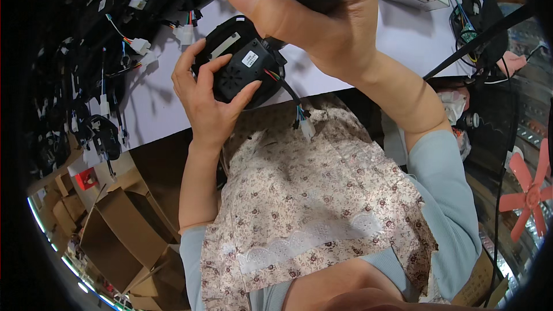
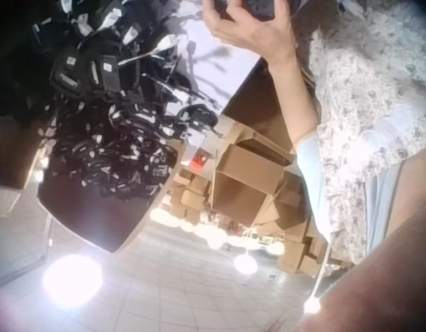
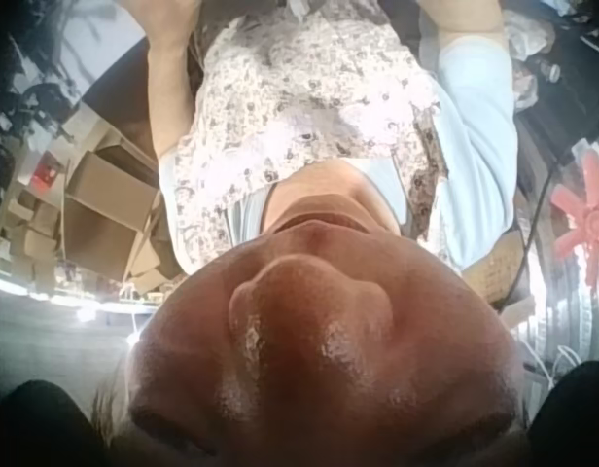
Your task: The person assembles plastic housing units with electronic circuit boards and wiring harnesses by securing them with screws using an electric screwdriver.
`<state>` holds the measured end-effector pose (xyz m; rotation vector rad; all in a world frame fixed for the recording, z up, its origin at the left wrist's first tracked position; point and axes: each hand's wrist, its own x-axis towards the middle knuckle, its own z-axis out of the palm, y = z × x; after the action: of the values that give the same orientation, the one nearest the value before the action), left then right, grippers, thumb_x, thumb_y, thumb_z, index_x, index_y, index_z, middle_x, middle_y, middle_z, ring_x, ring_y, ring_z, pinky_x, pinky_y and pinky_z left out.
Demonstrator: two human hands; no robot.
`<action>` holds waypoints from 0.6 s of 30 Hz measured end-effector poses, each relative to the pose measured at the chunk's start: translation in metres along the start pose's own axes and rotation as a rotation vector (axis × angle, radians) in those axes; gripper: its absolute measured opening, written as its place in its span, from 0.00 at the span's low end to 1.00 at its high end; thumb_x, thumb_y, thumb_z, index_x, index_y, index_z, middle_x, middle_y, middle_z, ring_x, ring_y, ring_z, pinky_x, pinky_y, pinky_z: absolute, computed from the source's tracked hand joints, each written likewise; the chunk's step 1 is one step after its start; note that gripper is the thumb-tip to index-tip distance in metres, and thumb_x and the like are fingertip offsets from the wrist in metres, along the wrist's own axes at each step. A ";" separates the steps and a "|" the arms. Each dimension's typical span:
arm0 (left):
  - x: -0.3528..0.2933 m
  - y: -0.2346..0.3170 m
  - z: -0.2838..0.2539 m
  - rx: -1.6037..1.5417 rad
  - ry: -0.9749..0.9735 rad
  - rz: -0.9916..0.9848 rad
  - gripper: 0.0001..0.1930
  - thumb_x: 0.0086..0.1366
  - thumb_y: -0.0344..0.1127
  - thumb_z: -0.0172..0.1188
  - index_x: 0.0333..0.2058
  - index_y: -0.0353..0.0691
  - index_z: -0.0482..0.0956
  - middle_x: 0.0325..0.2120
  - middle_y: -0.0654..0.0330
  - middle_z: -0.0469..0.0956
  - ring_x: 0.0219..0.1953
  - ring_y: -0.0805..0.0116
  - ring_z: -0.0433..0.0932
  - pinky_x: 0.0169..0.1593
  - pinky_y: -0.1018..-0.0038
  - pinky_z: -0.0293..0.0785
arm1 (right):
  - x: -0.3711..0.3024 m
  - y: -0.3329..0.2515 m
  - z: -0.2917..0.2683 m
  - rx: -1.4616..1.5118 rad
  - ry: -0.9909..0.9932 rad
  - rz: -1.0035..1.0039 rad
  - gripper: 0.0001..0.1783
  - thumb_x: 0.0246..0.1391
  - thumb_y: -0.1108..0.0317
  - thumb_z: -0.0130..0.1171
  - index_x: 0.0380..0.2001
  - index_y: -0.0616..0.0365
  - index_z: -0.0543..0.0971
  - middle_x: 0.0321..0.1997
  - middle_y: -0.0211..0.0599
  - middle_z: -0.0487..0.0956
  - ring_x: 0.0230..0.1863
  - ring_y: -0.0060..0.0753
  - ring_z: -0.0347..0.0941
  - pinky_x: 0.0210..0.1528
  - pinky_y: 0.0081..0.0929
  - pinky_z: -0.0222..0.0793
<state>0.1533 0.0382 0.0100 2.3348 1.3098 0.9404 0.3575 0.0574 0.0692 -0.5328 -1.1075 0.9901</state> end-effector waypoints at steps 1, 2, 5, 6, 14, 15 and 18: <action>0.001 0.000 0.000 0.000 0.004 0.001 0.28 0.46 0.48 0.81 0.43 0.39 0.83 0.61 0.53 0.67 0.64 0.51 0.64 0.65 0.57 0.58 | -0.001 0.000 -0.002 -0.001 -0.003 -0.002 0.17 0.54 0.80 0.70 0.47 0.65 0.78 0.36 0.26 0.81 0.35 0.16 0.77 0.37 0.18 0.74; 0.000 -0.001 0.000 -0.002 0.003 0.004 0.28 0.46 0.48 0.81 0.43 0.40 0.83 0.61 0.53 0.67 0.63 0.51 0.64 0.65 0.57 0.59 | -0.001 -0.004 -0.001 -0.001 0.012 0.049 0.17 0.54 0.79 0.70 0.46 0.65 0.78 0.36 0.26 0.81 0.35 0.16 0.77 0.37 0.18 0.74; 0.000 -0.001 -0.001 0.001 0.003 0.007 0.28 0.46 0.48 0.81 0.43 0.40 0.82 0.61 0.53 0.67 0.63 0.50 0.64 0.65 0.56 0.59 | 0.006 -0.011 -0.007 0.178 -0.067 0.102 0.16 0.54 0.78 0.71 0.44 0.65 0.79 0.36 0.27 0.82 0.34 0.16 0.77 0.36 0.18 0.74; 0.001 0.000 -0.001 0.005 0.000 0.009 0.28 0.46 0.47 0.80 0.43 0.40 0.82 0.61 0.53 0.67 0.63 0.50 0.64 0.65 0.56 0.59 | 0.008 -0.012 -0.009 0.357 -0.158 0.104 0.14 0.53 0.78 0.72 0.43 0.65 0.80 0.36 0.28 0.82 0.34 0.17 0.77 0.36 0.18 0.74; -0.001 0.001 0.000 0.002 -0.005 -0.007 0.28 0.46 0.47 0.80 0.43 0.40 0.82 0.61 0.53 0.67 0.63 0.50 0.63 0.65 0.56 0.59 | 0.004 0.000 -0.002 -0.068 -0.080 -0.007 0.14 0.52 0.78 0.73 0.42 0.66 0.81 0.37 0.32 0.84 0.36 0.19 0.79 0.39 0.19 0.76; -0.001 0.001 0.001 -0.005 -0.005 0.004 0.28 0.46 0.47 0.80 0.43 0.40 0.82 0.61 0.53 0.67 0.63 0.50 0.63 0.65 0.56 0.59 | 0.002 0.003 -0.001 0.030 -0.015 -0.005 0.14 0.52 0.78 0.72 0.42 0.67 0.81 0.38 0.33 0.84 0.37 0.20 0.80 0.40 0.20 0.77; 0.000 0.003 0.000 -0.007 -0.011 -0.006 0.28 0.46 0.47 0.80 0.43 0.40 0.82 0.61 0.53 0.67 0.64 0.50 0.63 0.65 0.56 0.59 | 0.004 0.005 -0.002 -0.050 -0.029 -0.060 0.14 0.53 0.78 0.71 0.43 0.67 0.81 0.39 0.34 0.84 0.38 0.20 0.80 0.41 0.21 0.78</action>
<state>0.1547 0.0365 0.0115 2.3257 1.3063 0.9277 0.3577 0.0634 0.0663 -0.5240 -1.1703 0.9226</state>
